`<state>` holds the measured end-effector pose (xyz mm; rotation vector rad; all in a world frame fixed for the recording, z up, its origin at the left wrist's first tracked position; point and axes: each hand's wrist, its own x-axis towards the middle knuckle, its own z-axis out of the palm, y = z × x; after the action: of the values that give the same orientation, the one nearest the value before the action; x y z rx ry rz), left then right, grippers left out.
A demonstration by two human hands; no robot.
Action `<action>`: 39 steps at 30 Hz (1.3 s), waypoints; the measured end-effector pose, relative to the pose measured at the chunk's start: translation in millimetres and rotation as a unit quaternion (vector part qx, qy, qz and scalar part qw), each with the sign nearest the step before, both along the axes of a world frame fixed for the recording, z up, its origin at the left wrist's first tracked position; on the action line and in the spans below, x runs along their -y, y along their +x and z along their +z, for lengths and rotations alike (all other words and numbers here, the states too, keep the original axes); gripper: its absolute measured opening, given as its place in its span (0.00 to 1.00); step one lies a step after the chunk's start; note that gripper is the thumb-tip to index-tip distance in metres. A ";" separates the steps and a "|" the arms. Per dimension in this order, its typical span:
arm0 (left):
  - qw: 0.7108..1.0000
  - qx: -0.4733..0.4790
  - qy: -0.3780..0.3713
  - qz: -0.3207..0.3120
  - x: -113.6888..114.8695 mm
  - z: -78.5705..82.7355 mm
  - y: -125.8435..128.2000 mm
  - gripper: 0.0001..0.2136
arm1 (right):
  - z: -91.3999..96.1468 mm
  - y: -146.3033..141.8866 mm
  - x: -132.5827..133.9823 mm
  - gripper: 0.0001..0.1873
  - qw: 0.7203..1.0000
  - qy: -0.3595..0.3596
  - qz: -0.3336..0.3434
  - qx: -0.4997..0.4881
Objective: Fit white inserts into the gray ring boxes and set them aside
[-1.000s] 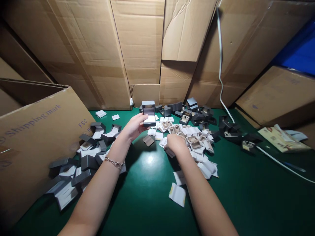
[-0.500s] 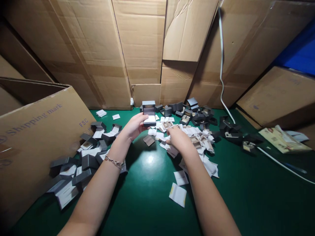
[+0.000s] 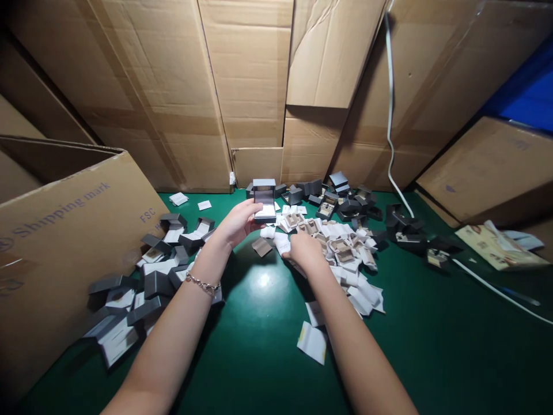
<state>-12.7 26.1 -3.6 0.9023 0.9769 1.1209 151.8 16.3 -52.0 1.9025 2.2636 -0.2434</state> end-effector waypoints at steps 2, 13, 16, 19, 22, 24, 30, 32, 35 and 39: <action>1.000 0.002 -0.001 -0.003 0.0 -0.4 0.2 0.01 | 0.0 -2.0 1.6 0.20 1.000 0.011 -0.001 -0.004; 1.000 -0.011 0.002 -0.024 -1.6 -7.1 5.9 0.04 | -4.7 -14.1 6.0 0.24 0.999 0.042 -0.011 0.004; 0.999 -0.017 -0.009 -0.027 -4.7 -14.4 10.2 0.05 | -5.2 -18.8 7.0 0.24 0.999 0.040 -0.012 -0.001; 1.000 -0.015 -0.011 -0.025 -6.9 -21.2 13.6 0.06 | -5.6 -21.3 7.4 0.22 0.999 0.032 -0.013 -0.003; 1.000 -0.002 -0.011 -0.014 -7.8 -25.9 16.7 0.08 | -3.1 -20.9 7.9 0.22 1.000 0.027 -0.011 -0.011; 1.000 0.009 -0.013 0.000 -7.8 -28.0 19.0 0.10 | 0.9 -19.1 8.2 0.22 0.999 0.032 -0.002 -0.023; 1.000 0.012 -0.011 0.026 -8.0 -33.7 23.1 0.16 | 20.8 -6.7 7.6 0.18 0.999 0.004 -0.039 -0.032; 1.000 -0.001 -0.005 0.025 -8.6 -36.4 23.8 0.17 | 29.4 -0.2 7.5 0.17 0.998 0.003 -0.048 -0.039; 0.999 -0.031 0.007 0.010 -9.0 -40.1 26.2 0.15 | 43.0 10.4 8.8 0.13 0.996 0.036 -0.052 -0.066; 0.997 -0.072 0.015 0.001 -6.0 -42.0 32.7 0.15 | 54.1 20.2 10.9 0.13 0.979 0.107 -0.070 -0.157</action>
<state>20.1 32.0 -45.6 1.0188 1.0811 1.0853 171.9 5.4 2.1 2.2817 2.4376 -0.3547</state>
